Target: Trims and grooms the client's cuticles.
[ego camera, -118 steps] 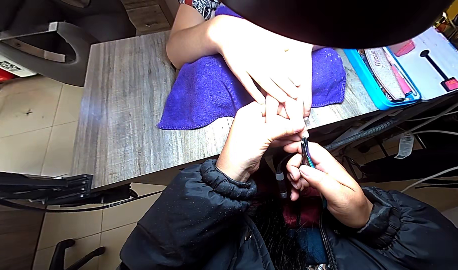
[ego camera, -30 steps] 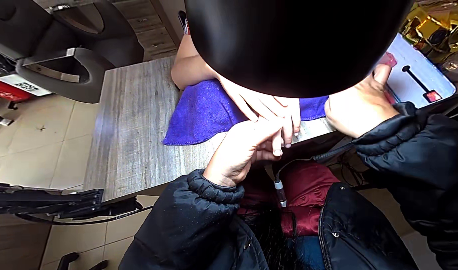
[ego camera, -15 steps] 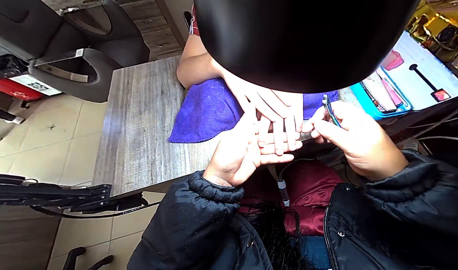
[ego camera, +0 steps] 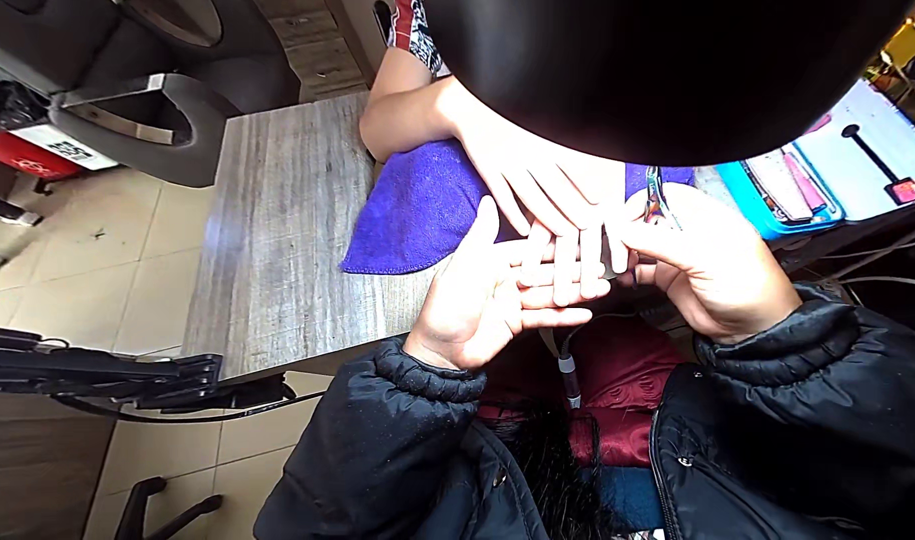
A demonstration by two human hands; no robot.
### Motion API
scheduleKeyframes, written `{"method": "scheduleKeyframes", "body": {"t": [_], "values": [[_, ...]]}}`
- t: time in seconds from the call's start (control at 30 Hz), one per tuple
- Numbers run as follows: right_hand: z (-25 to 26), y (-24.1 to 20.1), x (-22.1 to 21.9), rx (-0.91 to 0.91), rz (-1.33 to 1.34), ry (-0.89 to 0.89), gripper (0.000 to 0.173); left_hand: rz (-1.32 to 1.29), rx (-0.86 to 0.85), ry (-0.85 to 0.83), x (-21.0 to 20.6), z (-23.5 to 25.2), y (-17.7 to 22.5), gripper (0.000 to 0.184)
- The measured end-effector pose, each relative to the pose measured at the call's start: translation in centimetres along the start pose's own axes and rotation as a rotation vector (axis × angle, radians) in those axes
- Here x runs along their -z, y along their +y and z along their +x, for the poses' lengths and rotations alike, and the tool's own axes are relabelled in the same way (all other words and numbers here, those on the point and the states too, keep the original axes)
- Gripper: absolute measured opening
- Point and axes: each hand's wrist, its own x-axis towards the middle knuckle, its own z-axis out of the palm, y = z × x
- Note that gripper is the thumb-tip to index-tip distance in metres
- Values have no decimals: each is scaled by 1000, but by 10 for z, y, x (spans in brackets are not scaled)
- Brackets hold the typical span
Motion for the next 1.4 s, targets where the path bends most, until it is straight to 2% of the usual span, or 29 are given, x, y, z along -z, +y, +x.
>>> {"method": "scheduleKeyframes", "body": {"t": [0.17, 0.4, 0.53, 0.7, 0.83, 0.9, 0.93, 1.03, 1.2, 1.4], "values": [[1, 1, 0, -83, 86, -23, 5, -2, -2, 19, -1, -2, -1, 95], [2, 2, 2, -142, 187, -61, 8, -27, -29, -37, 2, -5, -2, 98], [2, 4, 2, -173, 255, -63, 7, -28, -46, -28, -1, -6, -3, 93], [1, 6, 1, -115, 226, -83, 6, -17, -42, 18, -5, -3, -6, 90], [-2, 6, -1, -59, 165, -83, 6, -3, -53, -43, -3, 2, -9, 84], [-3, 6, 1, -52, 170, -79, 7, 9, -45, -63, -3, 4, -10, 75], [-3, 6, 2, -52, 174, -83, 8, 30, -41, -43, -7, 5, -10, 65], [-3, 6, 3, -52, 184, -84, 9, 105, -81, 170, -26, 9, -17, 13], [-3, 5, 3, -69, 218, -85, 10, 79, -170, 355, -41, 19, -36, 26], [-3, 7, 3, -56, 243, -101, 9, 57, -204, 409, -46, 21, -39, 28]]}}
